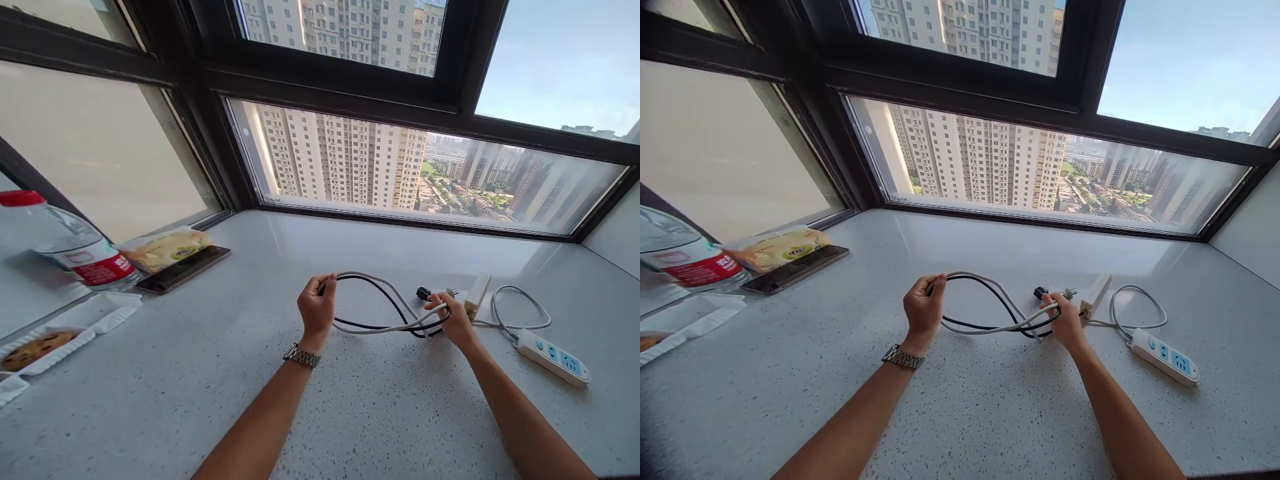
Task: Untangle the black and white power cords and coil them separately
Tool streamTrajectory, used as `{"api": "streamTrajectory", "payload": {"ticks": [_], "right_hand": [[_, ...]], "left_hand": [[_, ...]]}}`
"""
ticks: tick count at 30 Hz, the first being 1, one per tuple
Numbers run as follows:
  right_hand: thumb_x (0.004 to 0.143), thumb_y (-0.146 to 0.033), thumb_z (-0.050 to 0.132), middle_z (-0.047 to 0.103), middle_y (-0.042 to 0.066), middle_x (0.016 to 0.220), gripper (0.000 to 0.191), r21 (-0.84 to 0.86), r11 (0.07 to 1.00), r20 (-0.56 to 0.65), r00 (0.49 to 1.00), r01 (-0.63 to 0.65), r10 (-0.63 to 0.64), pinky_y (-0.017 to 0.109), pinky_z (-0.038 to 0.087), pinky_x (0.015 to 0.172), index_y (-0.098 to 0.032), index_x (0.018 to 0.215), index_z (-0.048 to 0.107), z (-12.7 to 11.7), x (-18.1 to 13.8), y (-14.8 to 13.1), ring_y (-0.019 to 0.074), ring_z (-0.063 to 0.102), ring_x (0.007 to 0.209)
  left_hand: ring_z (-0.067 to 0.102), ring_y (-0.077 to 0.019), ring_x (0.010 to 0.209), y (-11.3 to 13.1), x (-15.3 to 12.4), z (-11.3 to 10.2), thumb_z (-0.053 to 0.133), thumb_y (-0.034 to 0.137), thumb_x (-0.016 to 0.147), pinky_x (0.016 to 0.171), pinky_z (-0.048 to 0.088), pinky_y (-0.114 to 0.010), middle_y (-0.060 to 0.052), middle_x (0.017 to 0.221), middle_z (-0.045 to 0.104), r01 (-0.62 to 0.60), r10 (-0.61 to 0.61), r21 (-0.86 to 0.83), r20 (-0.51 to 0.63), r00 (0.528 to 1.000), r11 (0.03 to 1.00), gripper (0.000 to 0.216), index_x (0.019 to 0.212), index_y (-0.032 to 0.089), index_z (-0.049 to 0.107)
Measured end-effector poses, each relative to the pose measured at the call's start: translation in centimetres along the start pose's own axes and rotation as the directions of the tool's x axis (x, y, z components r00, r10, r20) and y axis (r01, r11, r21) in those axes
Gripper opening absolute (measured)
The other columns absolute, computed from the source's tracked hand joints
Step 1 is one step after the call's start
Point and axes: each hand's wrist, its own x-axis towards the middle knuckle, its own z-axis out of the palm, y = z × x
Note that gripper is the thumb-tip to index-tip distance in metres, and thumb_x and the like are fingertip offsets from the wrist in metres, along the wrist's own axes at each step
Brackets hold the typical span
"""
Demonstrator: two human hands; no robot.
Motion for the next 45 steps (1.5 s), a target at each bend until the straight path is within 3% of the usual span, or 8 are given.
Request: {"api": "streamTrajectory", "payload": {"ticks": [7,15,19,24,31,37,42,45], "right_hand": [[0.079,-0.067,0.059,0.066,0.016,0.110,0.056,0.473,0.878,0.214,0.977,-0.079,-0.027,0.040,0.051,0.083,-0.020,0.107,0.054,3.3,-0.5,-1.6,0.0286,0.065,0.100],[0.079,-0.070,0.055,0.068,0.009,0.087,0.069,0.450,0.878,0.475,0.876,-0.160,-0.084,0.027,0.050,0.048,-0.016,0.123,0.048,2.6,-2.4,-2.4,0.0132,0.058,0.050],[0.086,-0.065,0.047,0.065,0.007,0.073,0.069,0.104,0.995,0.325,0.945,0.004,-0.038,0.028,0.047,0.052,-0.012,0.129,0.052,2.6,-2.9,-2.7,0.0175,0.059,0.055],[0.088,-0.053,0.052,0.067,0.013,0.087,0.048,-0.257,0.955,0.108,0.986,0.150,-0.126,0.032,0.046,0.068,-0.014,0.110,0.068,2.8,-3.1,-3.2,0.0268,0.063,0.079],[0.093,-0.047,0.042,0.047,-0.001,0.054,0.043,-0.087,0.978,0.215,0.962,0.188,-0.166,0.022,0.029,0.049,-0.016,0.072,0.063,3.1,-3.3,-3.2,0.0119,0.040,0.050],[0.090,-0.047,0.045,0.048,-0.001,0.055,0.041,-0.017,0.989,0.188,0.972,0.150,-0.144,0.022,0.028,0.047,-0.014,0.078,0.065,3.6,-3.4,-2.8,0.0115,0.039,0.049],[0.087,-0.056,0.047,0.054,0.002,0.054,0.047,0.136,0.991,0.091,0.996,-0.008,-0.004,0.024,0.032,0.042,-0.015,0.071,0.064,4.0,-3.3,-2.6,0.0122,0.043,0.042],[0.081,-0.063,0.051,0.051,0.001,0.049,0.051,0.278,0.952,0.010,0.991,-0.130,0.132,0.024,0.032,0.037,-0.016,0.065,0.062,3.9,-3.0,-2.8,0.0123,0.043,0.036]], "left_hand": [[0.047,-0.0113,0.049,0.7,-1.1,0.0,0.054,0.044,0.083,0.045,0.036,-0.021,0.000,0.057,0.058,-0.118,0.113,0.042,0.121,0.986,0.992,0.032,0.081,0.015,0.065],[0.056,-0.0141,0.054,0.3,-1.0,0.1,0.054,0.043,0.085,0.049,0.039,-0.022,-0.004,0.062,0.065,-0.158,0.146,0.159,0.087,0.986,0.975,0.032,0.084,0.014,0.067],[0.060,-0.0159,0.058,0.0,-0.8,0.0,0.053,0.042,0.085,0.052,0.041,-0.023,-0.005,0.066,0.068,-0.136,0.118,0.195,0.100,0.988,0.971,0.031,0.085,0.015,0.068],[0.058,-0.0153,0.058,-0.5,-0.6,0.1,0.052,0.041,0.085,0.057,0.042,-0.024,-0.003,0.066,0.066,-0.172,0.147,0.225,0.123,0.982,0.959,0.028,0.087,0.017,0.066],[0.060,-0.0176,0.078,-1.0,-1.4,1.0,0.043,0.032,0.089,0.065,0.046,-0.026,-0.007,0.091,0.065,-0.273,0.252,0.103,0.180,0.951,0.957,0.024,0.100,0.018,0.059],[0.059,-0.0210,0.091,-1.7,-1.4,1.2,0.039,0.029,0.093,0.074,0.051,-0.033,-0.012,0.109,0.057,-0.393,0.335,0.141,0.315,0.888,0.909,0.031,0.107,0.019,0.064],[0.051,-0.0280,0.111,-1.3,-1.8,1.2,0.047,0.034,0.090,0.090,0.047,-0.043,-0.015,0.119,0.052,-0.516,0.443,0.168,0.337,0.831,0.840,0.037,0.121,0.018,0.059],[0.055,-0.0273,0.100,-0.5,-2.0,0.9,0.051,0.033,0.088,0.089,0.045,-0.045,-0.012,0.100,0.060,-0.580,0.516,0.174,0.305,0.800,0.796,0.026,0.103,0.018,0.066]]}}
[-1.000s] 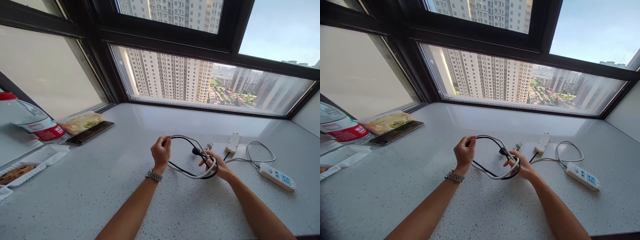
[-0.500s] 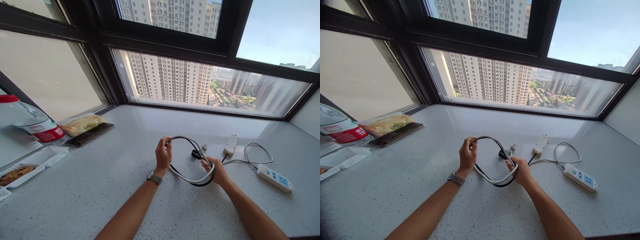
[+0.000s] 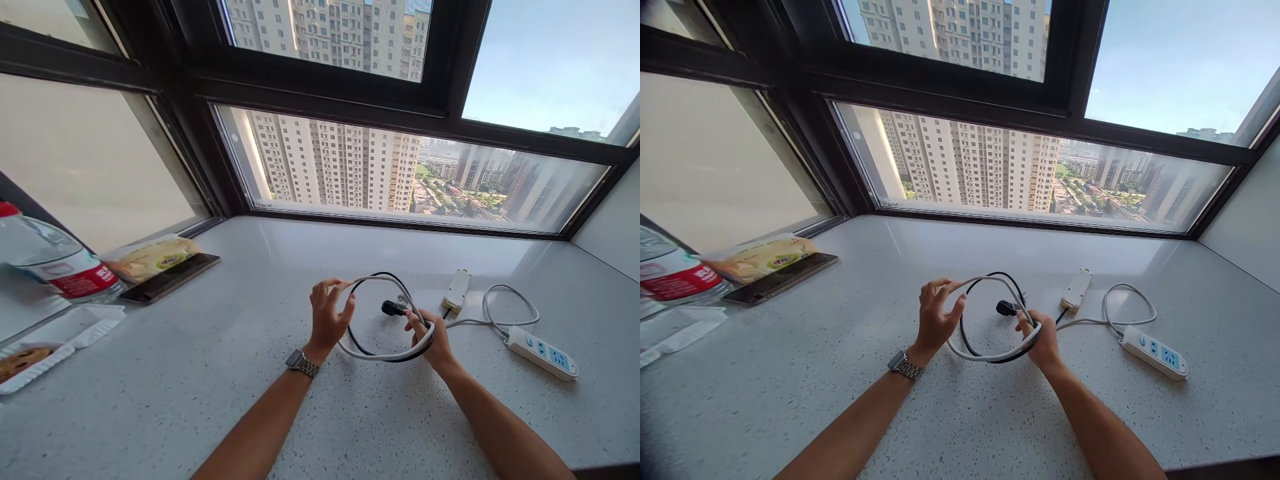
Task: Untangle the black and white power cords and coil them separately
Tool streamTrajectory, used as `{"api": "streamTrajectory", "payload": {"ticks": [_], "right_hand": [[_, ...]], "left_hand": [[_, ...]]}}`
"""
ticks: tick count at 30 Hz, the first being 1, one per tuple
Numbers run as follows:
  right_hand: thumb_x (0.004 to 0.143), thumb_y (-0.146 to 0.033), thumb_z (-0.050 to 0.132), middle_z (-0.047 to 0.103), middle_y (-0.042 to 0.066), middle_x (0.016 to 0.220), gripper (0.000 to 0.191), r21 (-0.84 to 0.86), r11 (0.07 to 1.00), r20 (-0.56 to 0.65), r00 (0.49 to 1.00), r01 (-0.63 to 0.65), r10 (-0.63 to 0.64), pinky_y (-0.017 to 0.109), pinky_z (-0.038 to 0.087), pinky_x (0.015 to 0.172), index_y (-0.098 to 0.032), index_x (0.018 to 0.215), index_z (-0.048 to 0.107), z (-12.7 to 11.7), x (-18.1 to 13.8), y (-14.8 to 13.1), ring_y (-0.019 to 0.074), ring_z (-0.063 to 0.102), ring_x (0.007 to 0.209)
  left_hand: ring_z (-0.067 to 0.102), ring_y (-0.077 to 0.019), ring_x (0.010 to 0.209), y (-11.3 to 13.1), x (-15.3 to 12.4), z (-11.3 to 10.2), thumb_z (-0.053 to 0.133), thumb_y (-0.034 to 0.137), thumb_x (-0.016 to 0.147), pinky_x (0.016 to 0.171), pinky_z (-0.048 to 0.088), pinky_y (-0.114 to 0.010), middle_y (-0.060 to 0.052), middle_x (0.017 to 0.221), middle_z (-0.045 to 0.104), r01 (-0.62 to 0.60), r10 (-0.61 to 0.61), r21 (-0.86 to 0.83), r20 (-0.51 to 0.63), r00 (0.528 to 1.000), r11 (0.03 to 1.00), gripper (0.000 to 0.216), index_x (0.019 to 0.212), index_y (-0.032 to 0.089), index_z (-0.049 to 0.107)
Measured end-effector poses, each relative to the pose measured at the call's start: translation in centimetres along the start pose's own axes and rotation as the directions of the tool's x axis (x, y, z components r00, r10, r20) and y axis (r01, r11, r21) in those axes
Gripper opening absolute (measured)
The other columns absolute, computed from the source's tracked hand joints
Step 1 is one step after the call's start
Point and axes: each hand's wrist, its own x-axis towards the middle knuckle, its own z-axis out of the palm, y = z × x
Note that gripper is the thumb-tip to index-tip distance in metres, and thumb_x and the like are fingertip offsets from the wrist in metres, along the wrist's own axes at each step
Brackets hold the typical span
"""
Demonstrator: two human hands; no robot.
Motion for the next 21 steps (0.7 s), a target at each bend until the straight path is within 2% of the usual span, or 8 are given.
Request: {"api": "streamTrajectory", "payload": {"ticks": [2,4,7,12,15,19,21], "right_hand": [[0.076,-0.064,0.056,0.053,0.001,0.052,0.050,0.111,0.992,-0.076,0.995,-0.053,0.062,0.024,0.033,0.035,-0.015,0.067,0.063,-0.1,0.2,-0.3,0.0123,0.045,0.037],[0.073,-0.063,0.061,0.055,0.001,0.056,0.049,0.215,0.974,-0.120,0.987,-0.075,0.103,0.023,0.033,0.034,-0.014,0.074,0.066,-0.3,0.3,-0.6,0.0111,0.046,0.036],[0.072,-0.060,0.062,0.054,0.000,0.055,0.049,0.307,0.950,-0.108,0.990,-0.057,0.095,0.022,0.032,0.034,-0.013,0.080,0.069,-0.4,0.4,-0.5,0.0097,0.044,0.035],[0.076,-0.058,0.060,0.056,0.000,0.052,0.045,0.359,0.931,-0.064,0.997,0.063,-0.043,0.023,0.034,0.035,-0.014,0.080,0.069,-0.3,0.4,0.4,0.0099,0.046,0.034],[0.078,-0.057,0.059,0.058,0.000,0.052,0.044,0.429,0.898,-0.010,0.995,0.096,-0.101,0.023,0.034,0.037,-0.014,0.082,0.069,-0.2,0.1,0.2,0.0102,0.048,0.034],[0.075,-0.059,0.060,0.061,0.002,0.053,0.044,0.516,0.855,0.106,0.987,0.048,-0.120,0.025,0.037,0.038,-0.016,0.080,0.067,0.1,-0.4,-0.6,0.0129,0.053,0.036],[0.073,-0.061,0.062,0.064,0.003,0.056,0.044,0.527,0.849,0.126,0.986,0.025,-0.108,0.026,0.041,0.041,-0.017,0.078,0.065,0.3,-0.5,-0.8,0.0149,0.056,0.040]], "left_hand": [[0.058,-0.0237,0.086,0.4,0.0,-0.3,0.053,0.032,0.088,0.083,0.047,-0.042,-0.009,0.085,0.064,-0.048,0.054,-0.062,0.089,0.995,0.997,0.020,0.090,0.019,0.067],[0.060,-0.0221,0.083,0.7,0.0,-0.4,0.055,0.033,0.087,0.079,0.050,-0.038,-0.008,0.082,0.066,-0.063,0.101,-0.177,0.219,0.970,0.982,0.018,0.089,0.020,0.067],[0.063,-0.0239,0.095,1.1,-0.3,-0.1,0.060,0.039,0.085,0.083,0.052,-0.037,-0.010,0.099,0.069,0.016,0.100,-0.303,0.364,0.926,0.953,0.029,0.106,0.021,0.066],[0.063,-0.0287,0.106,1.9,-0.8,0.3,0.073,0.046,0.072,0.085,0.054,-0.040,-0.014,0.126,0.061,0.248,-0.001,-0.397,0.529,0.849,0.884,0.063,0.129,0.025,0.054],[0.058,-0.0322,0.115,2.2,-1.1,0.5,0.080,0.046,0.063,0.095,0.049,-0.044,-0.015,0.132,0.057,0.371,-0.035,-0.482,0.572,0.820,0.794,0.077,0.132,0.024,0.052],[0.050,-0.0361,0.124,2.3,-1.5,0.9,0.079,0.060,0.057,0.109,0.032,-0.050,-0.018,0.129,0.058,0.537,0.009,-0.554,0.701,0.713,0.636,0.093,0.135,0.019,0.049],[0.048,-0.0379,0.125,2.4,-1.7,1.0,0.073,0.070,0.057,0.110,0.028,-0.051,-0.020,0.129,0.058,0.614,0.031,-0.595,0.731,0.682,0.519,0.103,0.140,0.017,0.044]]}}
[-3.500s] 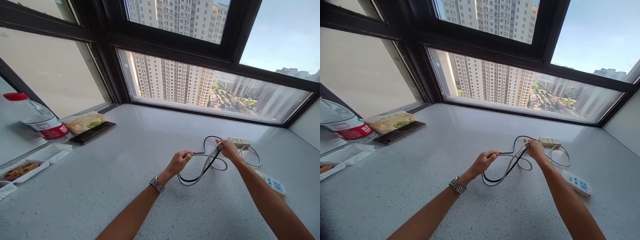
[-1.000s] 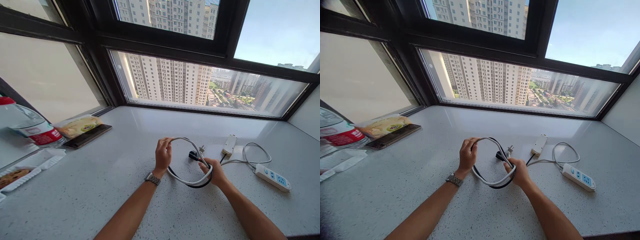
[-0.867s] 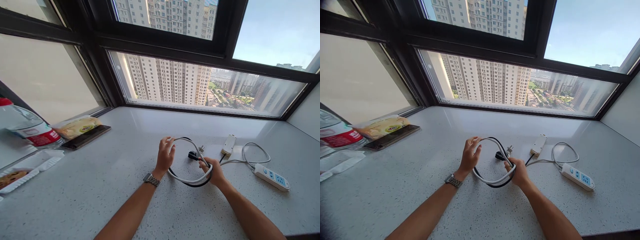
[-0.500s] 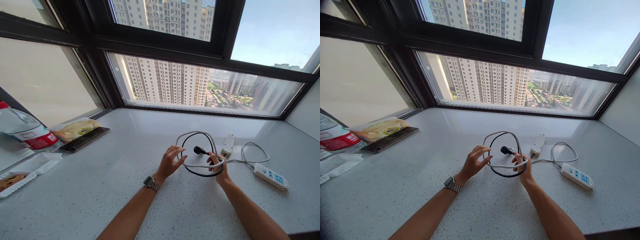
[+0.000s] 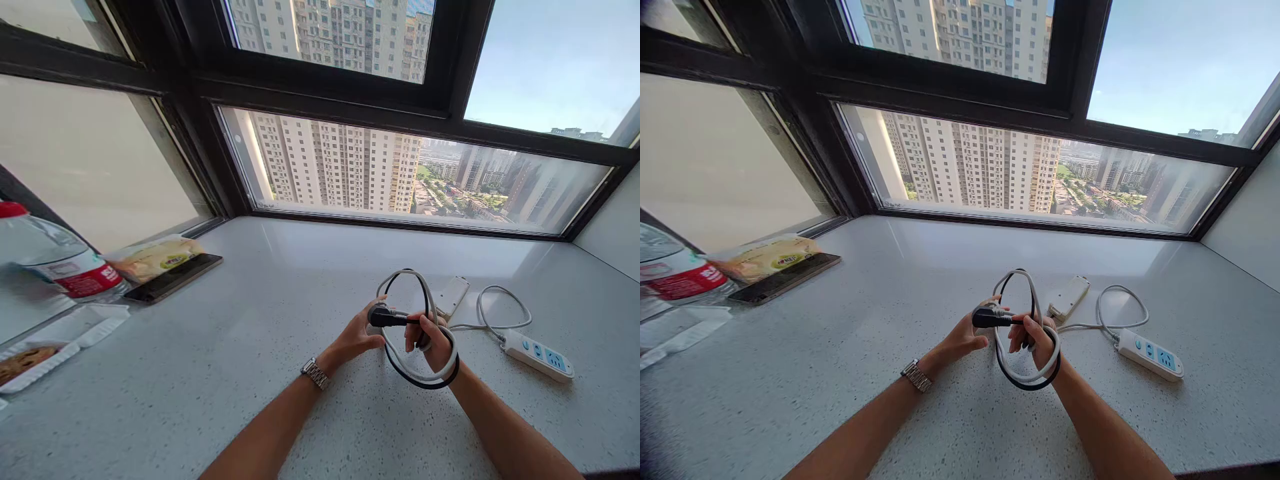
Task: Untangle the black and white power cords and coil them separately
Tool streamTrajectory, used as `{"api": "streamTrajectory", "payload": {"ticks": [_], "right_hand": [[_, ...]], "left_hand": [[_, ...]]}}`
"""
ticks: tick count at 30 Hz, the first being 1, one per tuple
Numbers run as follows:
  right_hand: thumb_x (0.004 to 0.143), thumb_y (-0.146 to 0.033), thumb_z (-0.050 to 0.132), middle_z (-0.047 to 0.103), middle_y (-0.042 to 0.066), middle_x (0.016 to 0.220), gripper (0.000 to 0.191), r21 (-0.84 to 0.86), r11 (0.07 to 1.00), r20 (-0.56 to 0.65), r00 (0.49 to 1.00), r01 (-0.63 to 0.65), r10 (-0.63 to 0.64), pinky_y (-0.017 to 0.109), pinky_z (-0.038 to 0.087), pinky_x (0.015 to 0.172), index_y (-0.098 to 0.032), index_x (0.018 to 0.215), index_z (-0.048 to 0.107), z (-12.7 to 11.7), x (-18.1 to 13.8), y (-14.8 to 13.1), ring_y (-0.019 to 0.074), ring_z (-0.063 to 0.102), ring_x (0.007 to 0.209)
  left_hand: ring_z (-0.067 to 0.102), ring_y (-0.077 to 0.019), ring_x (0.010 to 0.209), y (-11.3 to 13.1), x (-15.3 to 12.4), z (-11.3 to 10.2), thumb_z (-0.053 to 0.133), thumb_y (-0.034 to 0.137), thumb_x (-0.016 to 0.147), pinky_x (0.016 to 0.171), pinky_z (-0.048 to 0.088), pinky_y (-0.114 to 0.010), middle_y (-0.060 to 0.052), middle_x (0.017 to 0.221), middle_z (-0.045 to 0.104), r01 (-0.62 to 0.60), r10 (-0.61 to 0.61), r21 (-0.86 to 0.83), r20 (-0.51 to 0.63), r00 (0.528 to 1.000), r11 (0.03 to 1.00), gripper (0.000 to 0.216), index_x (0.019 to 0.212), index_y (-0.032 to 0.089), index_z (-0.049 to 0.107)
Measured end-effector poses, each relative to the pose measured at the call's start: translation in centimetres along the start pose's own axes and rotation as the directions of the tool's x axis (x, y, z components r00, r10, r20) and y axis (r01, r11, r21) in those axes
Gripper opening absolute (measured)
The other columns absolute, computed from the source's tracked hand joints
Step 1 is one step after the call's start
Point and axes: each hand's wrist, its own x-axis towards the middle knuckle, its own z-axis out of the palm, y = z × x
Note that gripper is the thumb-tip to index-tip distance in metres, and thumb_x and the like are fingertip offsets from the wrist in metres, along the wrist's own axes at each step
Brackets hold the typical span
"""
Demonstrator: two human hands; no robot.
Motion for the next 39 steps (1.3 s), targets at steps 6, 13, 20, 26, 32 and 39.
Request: {"api": "streamTrajectory", "payload": {"ticks": [6,13,20,26,32,39], "right_hand": [[0.075,-0.061,0.062,0.069,0.006,0.070,0.044,-0.048,0.999,0.072,0.997,-0.006,0.010,0.026,0.045,0.045,-0.018,0.085,0.064,0.2,0.1,0.9,0.0169,0.063,0.048],[0.083,-0.052,0.060,0.068,0.006,0.090,0.045,-0.188,0.980,0.193,0.981,0.059,-0.022,0.026,0.048,0.049,-0.022,0.116,0.058,1.0,-0.5,1.8,0.0121,0.060,0.049],[0.080,-0.044,0.069,0.064,0.011,0.111,0.060,-0.358,0.915,0.281,0.956,0.186,-0.085,0.033,0.051,0.075,-0.023,0.133,0.047,0.7,-1.2,1.9,0.0180,0.064,0.080],[0.082,-0.057,0.062,0.054,0.011,0.129,0.064,-0.301,0.924,0.404,0.909,0.236,-0.100,0.041,0.046,0.092,-0.028,0.135,0.045,-0.2,-1.2,1.5,0.0256,0.059,0.108],[0.088,-0.060,0.050,0.059,0.012,0.123,0.050,-0.322,0.926,0.221,0.967,0.194,-0.126,0.040,0.049,0.087,-0.024,0.123,0.055,0.0,-0.5,2.0,0.0269,0.059,0.107],[0.078,-0.071,0.054,0.053,0.013,0.133,0.068,-0.363,0.928,0.067,0.995,0.090,-0.070,0.044,0.041,0.099,-0.023,0.125,0.055,1.9,6.8,-0.5,0.0298,0.049,0.122]], "left_hand": [[0.050,-0.0362,0.124,0.9,-0.4,1.5,0.065,0.074,0.063,0.111,0.026,-0.051,-0.018,0.118,0.065,-0.002,-0.027,-0.318,-0.087,0.996,0.948,0.108,0.148,0.020,0.027],[0.064,-0.0293,0.104,1.6,0.1,1.5,0.075,0.051,0.068,0.103,0.038,-0.047,-0.009,0.093,0.070,-0.025,-0.159,-0.482,-0.338,0.928,0.876,0.084,0.137,0.021,0.040],[0.069,-0.0228,0.072,1.5,1.0,-1.5,0.067,0.036,0.068,0.083,0.052,-0.047,0.002,0.064,0.063,-0.080,-0.314,-0.595,-0.528,0.789,0.800,0.038,0.101,0.021,0.057],[0.068,-0.0223,0.059,2.1,0.8,-3.3,0.060,0.028,0.068,0.076,0.055,-0.047,0.007,0.044,0.049,0.036,-0.539,-0.734,-0.464,0.703,0.678,0.014,0.080,0.020,0.057],[0.066,-0.0199,0.055,2.6,0.7,-3.6,0.060,0.019,0.073,0.073,0.057,-0.046,0.005,0.046,0.053,0.070,-0.604,-0.789,-0.406,0.686,0.610,0.007,0.080,0.018,0.058],[0.063,-0.0163,0.052,2.0,0.6,-3.6,0.064,0.016,0.075,0.064,0.057,-0.034,0.002,0.052,0.058,0.083,-0.540,-0.784,-0.343,0.769,0.616,0.005,0.074,0.016,0.059]]}}
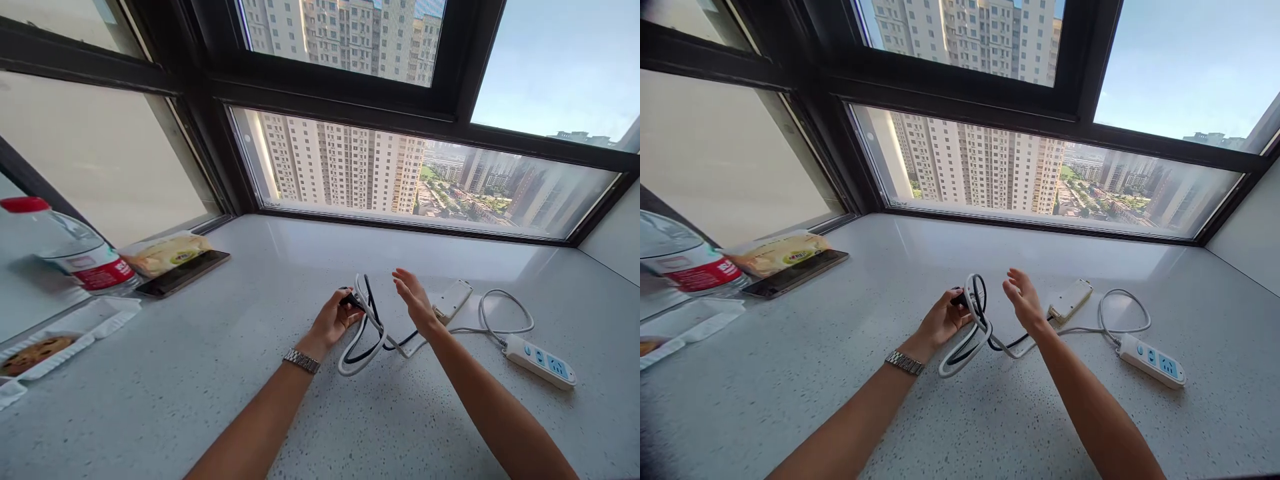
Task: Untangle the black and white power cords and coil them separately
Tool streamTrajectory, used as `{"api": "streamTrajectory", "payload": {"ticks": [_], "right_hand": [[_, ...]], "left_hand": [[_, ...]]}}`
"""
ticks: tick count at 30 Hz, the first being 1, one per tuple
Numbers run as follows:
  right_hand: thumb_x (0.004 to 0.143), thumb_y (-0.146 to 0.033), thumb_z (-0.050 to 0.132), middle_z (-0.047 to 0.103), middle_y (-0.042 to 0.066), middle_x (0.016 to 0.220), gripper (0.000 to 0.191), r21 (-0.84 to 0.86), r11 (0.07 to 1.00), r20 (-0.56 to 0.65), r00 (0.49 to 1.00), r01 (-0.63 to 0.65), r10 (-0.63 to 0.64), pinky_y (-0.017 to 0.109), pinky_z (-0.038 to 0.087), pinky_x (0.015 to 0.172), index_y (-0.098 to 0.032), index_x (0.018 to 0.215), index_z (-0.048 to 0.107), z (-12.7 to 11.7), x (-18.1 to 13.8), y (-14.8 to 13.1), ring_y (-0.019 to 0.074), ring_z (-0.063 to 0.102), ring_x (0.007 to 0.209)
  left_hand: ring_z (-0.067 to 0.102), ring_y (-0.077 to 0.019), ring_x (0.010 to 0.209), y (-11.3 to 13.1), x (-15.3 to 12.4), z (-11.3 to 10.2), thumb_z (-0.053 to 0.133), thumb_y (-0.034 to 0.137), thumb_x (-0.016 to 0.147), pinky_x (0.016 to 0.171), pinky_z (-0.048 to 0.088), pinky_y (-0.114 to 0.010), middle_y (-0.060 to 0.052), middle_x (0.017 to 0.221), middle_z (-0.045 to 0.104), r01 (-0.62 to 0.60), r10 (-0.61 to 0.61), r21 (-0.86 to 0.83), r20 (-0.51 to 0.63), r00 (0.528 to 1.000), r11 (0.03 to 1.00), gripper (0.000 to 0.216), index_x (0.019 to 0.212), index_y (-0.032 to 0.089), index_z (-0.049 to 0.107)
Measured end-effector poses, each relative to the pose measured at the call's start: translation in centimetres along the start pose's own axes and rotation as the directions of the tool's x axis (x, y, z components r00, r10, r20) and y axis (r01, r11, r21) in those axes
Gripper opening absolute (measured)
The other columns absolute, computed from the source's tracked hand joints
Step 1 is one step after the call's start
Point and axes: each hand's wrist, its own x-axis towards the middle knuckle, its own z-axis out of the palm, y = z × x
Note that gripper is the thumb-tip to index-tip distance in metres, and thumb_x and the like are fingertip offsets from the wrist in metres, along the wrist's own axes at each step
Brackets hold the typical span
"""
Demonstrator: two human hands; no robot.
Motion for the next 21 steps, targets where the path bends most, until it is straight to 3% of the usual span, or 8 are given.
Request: {"api": "streamTrajectory", "payload": {"ticks": [3,5,7,10,13,18,21], "right_hand": [[0.077,-0.077,0.047,0.057,0.010,0.130,0.070,-0.055,0.994,0.200,0.976,0.094,-0.081,0.041,0.036,0.103,-0.022,0.118,0.061,2.3,3.5,-1.2,0.0278,0.046,0.125],[0.079,-0.078,0.041,0.066,0.010,0.109,0.070,-0.061,0.990,0.334,0.937,0.127,-0.099,0.037,0.043,0.093,-0.019,0.103,0.068,4.1,4.8,-1.4,0.0258,0.056,0.109],[0.079,-0.076,0.042,0.067,0.007,0.082,0.066,-0.053,0.993,0.369,0.926,0.107,-0.080,0.031,0.047,0.075,-0.016,0.086,0.069,5.6,5.3,-1.0,0.0211,0.061,0.083],[0.079,-0.066,0.047,0.051,-0.001,0.057,0.053,-0.034,0.990,0.176,0.976,0.139,-0.131,0.024,0.039,0.056,-0.017,0.060,0.057,6.6,5.1,0.0,0.0129,0.047,0.058],[0.078,-0.055,0.048,0.031,-0.005,0.049,0.047,-0.042,0.979,0.012,0.980,0.197,-0.197,0.023,0.028,0.048,-0.020,0.048,0.038,6.2,4.4,0.6,0.0093,0.030,0.049],[0.076,-0.044,0.045,0.020,-0.006,0.047,0.041,-0.062,0.972,-0.022,0.973,0.227,-0.229,0.022,0.020,0.043,-0.022,0.047,0.026,5.2,3.0,0.0,0.0080,0.021,0.045],[0.074,-0.039,0.046,0.018,-0.006,0.047,0.039,-0.097,0.957,-0.049,0.959,0.273,-0.279,0.022,0.018,0.042,-0.023,0.047,0.024,5.3,2.3,-0.9,0.0075,0.019,0.045]], "left_hand": [[0.063,-0.0158,0.054,-0.2,0.0,0.0,0.065,0.016,0.073,0.058,0.054,-0.029,-0.001,0.062,0.065,-0.013,0.012,0.005,0.061,0.998,1.000,0.006,0.077,0.014,0.062],[0.062,-0.0150,0.055,-0.3,-0.1,0.1,0.066,0.016,0.071,0.057,0.053,-0.028,-0.002,0.064,0.066,-0.039,0.041,-0.022,0.070,0.997,0.999,0.008,0.078,0.014,0.064],[0.061,-0.0136,0.055,-0.5,-0.1,0.3,0.067,0.016,0.069,0.057,0.053,-0.026,-0.001,0.064,0.066,-0.083,0.086,-0.061,0.053,0.995,0.995,0.008,0.076,0.014,0.064],[0.060,-0.0108,0.057,-0.4,-0.1,0.4,0.066,0.014,0.068,0.060,0.052,-0.024,0.002,0.067,0.066,-0.145,0.146,-0.116,0.003,0.989,0.983,0.010,0.077,0.015,0.063],[0.061,-0.0103,0.057,-0.2,-0.3,0.5,0.066,0.013,0.069,0.061,0.054,-0.025,0.002,0.069,0.066,-0.188,0.184,-0.150,-0.042,0.982,0.971,0.014,0.081,0.017,0.060],[0.065,-0.0147,0.061,-1.1,-1.5,1.5,0.072,0.010,0.067,0.064,0.057,-0.031,0.002,0.072,0.066,-0.131,0.138,-0.119,0.048,0.989,0.984,0.036,0.096,0.020,0.054],[0.064,-0.0144,0.060,-1.7,-2.4,2.9,0.072,0.004,0.066,0.056,0.055,-0.026,0.000,0.074,0.066,-0.079,0.084,-0.087,0.061,0.995,0.993,0.048,0.105,0.021,0.050]]}}
